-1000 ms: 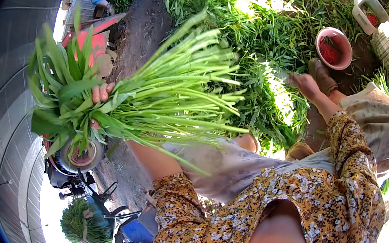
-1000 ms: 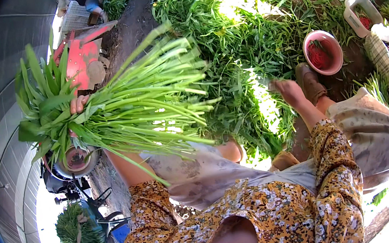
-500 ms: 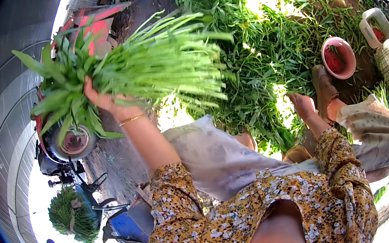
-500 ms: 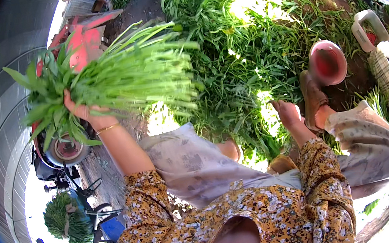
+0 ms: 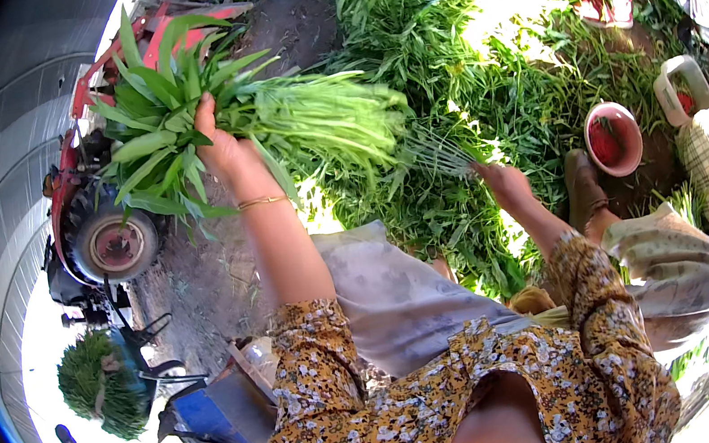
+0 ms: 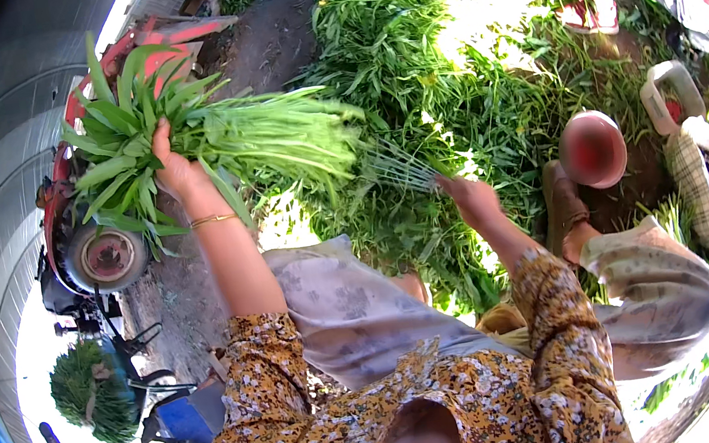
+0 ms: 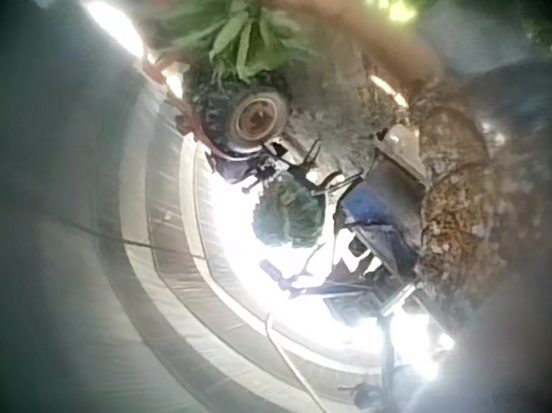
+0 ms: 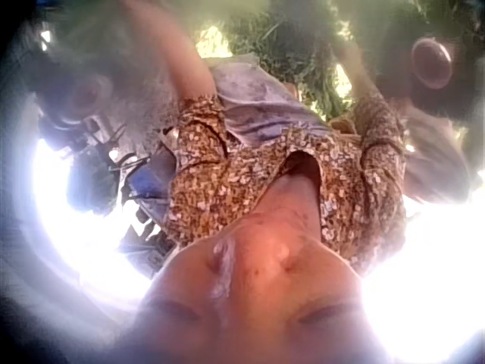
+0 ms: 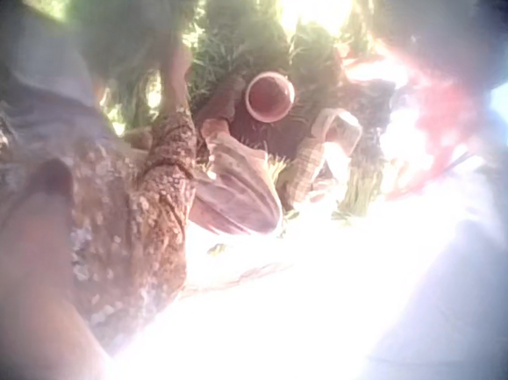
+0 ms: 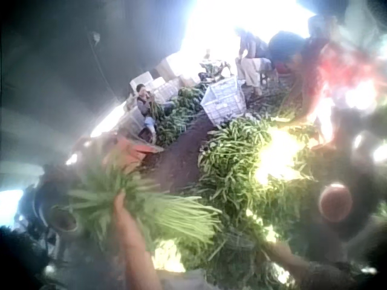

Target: The person gathers leafy green vegetables from a large pile on the ground, aligns the stems, and ties them into bundles using rubber bands. The person then places the finished bundles aside.

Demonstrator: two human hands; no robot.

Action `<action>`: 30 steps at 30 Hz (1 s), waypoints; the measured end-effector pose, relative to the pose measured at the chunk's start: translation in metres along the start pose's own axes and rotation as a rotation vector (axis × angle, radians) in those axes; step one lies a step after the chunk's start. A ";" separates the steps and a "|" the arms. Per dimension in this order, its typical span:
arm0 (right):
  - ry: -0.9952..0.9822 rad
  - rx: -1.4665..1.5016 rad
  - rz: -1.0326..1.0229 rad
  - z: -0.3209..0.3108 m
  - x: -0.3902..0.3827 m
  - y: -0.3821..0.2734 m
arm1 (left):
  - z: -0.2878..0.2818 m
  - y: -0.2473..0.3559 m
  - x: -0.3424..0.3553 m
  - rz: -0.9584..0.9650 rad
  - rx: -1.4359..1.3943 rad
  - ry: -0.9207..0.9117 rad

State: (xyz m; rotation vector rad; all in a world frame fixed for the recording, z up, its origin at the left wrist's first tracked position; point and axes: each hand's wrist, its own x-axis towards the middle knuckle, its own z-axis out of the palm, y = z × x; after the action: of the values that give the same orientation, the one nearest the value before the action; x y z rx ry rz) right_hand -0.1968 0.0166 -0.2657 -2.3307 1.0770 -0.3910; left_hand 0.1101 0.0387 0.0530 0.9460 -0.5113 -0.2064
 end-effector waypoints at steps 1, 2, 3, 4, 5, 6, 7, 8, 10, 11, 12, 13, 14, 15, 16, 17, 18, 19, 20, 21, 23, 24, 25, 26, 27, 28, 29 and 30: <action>-0.144 -0.234 0.033 0.009 -0.025 0.033 | 0.001 -0.001 -0.004 0.027 -0.020 0.045; -0.266 -0.193 0.080 0.007 -0.047 0.046 | 0.001 0.000 -0.008 0.057 -0.020 0.095; -0.240 -0.202 0.281 0.014 -0.055 0.046 | 0.004 0.003 -0.007 0.098 -0.027 0.130; -0.123 -0.116 0.124 0.019 -0.060 0.049 | 0.002 0.004 -0.006 0.126 -0.055 0.208; -0.020 -0.030 -0.029 0.008 -0.062 0.027 | -0.002 0.005 -0.006 0.100 -0.043 0.237; -0.046 0.147 0.041 0.004 -0.050 0.006 | 0.002 0.000 -0.009 0.061 -0.051 0.256; -0.065 0.327 0.108 -0.001 -0.027 -0.019 | 0.008 -0.002 -0.010 0.026 -0.058 0.271; 0.052 0.298 -0.064 -0.009 -0.007 -0.049 | 0.005 -0.011 -0.005 0.051 -0.051 0.298; 0.227 0.267 -0.289 -0.029 0.031 -0.111 | 0.006 -0.015 -0.006 0.010 -0.028 0.337; 0.286 0.257 -0.338 -0.036 0.044 -0.127 | -0.005 -0.024 0.003 -0.003 -0.011 0.332; 0.185 0.282 -0.183 -0.033 0.048 -0.120 | -0.011 -0.025 0.007 -0.071 -0.068 0.297; 0.085 0.305 -0.026 -0.022 0.051 -0.104 | -0.018 -0.025 0.012 -0.140 -0.126 0.261; -0.012 0.327 0.127 -0.009 0.054 -0.084 | -0.027 -0.027 0.020 -0.206 -0.185 0.223; -0.125 0.324 0.242 0.005 0.040 -0.046 | -0.043 -0.027 0.032 -0.143 -0.182 0.126; -0.175 0.164 0.282 0.006 0.013 -0.018 | -0.047 -0.016 0.038 -0.189 -0.205 0.142; -0.162 0.051 0.325 0.034 -0.015 0.061 | -0.036 -0.010 0.035 -0.257 -0.252 0.149; -0.095 0.084 0.422 0.021 -0.043 0.066 | -0.036 0.002 0.027 -0.276 -0.238 0.161; -0.120 0.117 0.470 0.012 -0.061 0.087 | -0.039 0.000 0.028 -0.237 -0.238 0.153; -0.190 -0.006 0.543 0.002 -0.071 0.099 | -0.044 -0.009 0.031 -0.209 -0.230 0.149; -0.121 -0.016 0.471 -0.004 -0.072 0.100 | -0.048 -0.012 0.038 -0.171 -0.220 0.139; -0.022 0.130 0.261 -0.019 -0.062 0.082 | -0.058 -0.022 0.044 -0.189 -0.230 0.177; -0.002 0.260 0.221 -0.035 -0.049 0.052 | -0.059 -0.026 0.043 -0.219 -0.240 0.167; 0.023 0.389 0.180 -0.048 -0.033 0.018 | -0.056 -0.029 0.041 -0.250 -0.253 0.155; 0.119 0.325 0.012 -0.053 -0.015 -0.003 | -0.049 -0.033 0.036 -0.271 -0.267 0.162; 0.214 0.269 -0.165 -0.056 0.006 -0.024 | -0.041 -0.033 0.033 -0.278 -0.273 0.168; 0.232 0.279 -0.209 -0.066 0.024 -0.053 | -0.036 -0.034 0.031 -0.271 -0.237 0.207; 0.247 0.293 -0.254 -0.073 0.039 -0.073 | -0.035 -0.032 0.030 -0.262 -0.195 0.249; 0.227 0.352 -0.183 -0.065 0.051 -0.066 | -0.030 -0.029 0.024 -0.272 -0.200 0.225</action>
State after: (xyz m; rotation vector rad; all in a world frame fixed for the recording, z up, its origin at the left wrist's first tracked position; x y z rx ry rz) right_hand -0.1541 -0.0104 -0.1728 -2.1064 0.8161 -0.8597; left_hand 0.1477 0.0342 0.0225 0.8283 -0.1500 -0.3846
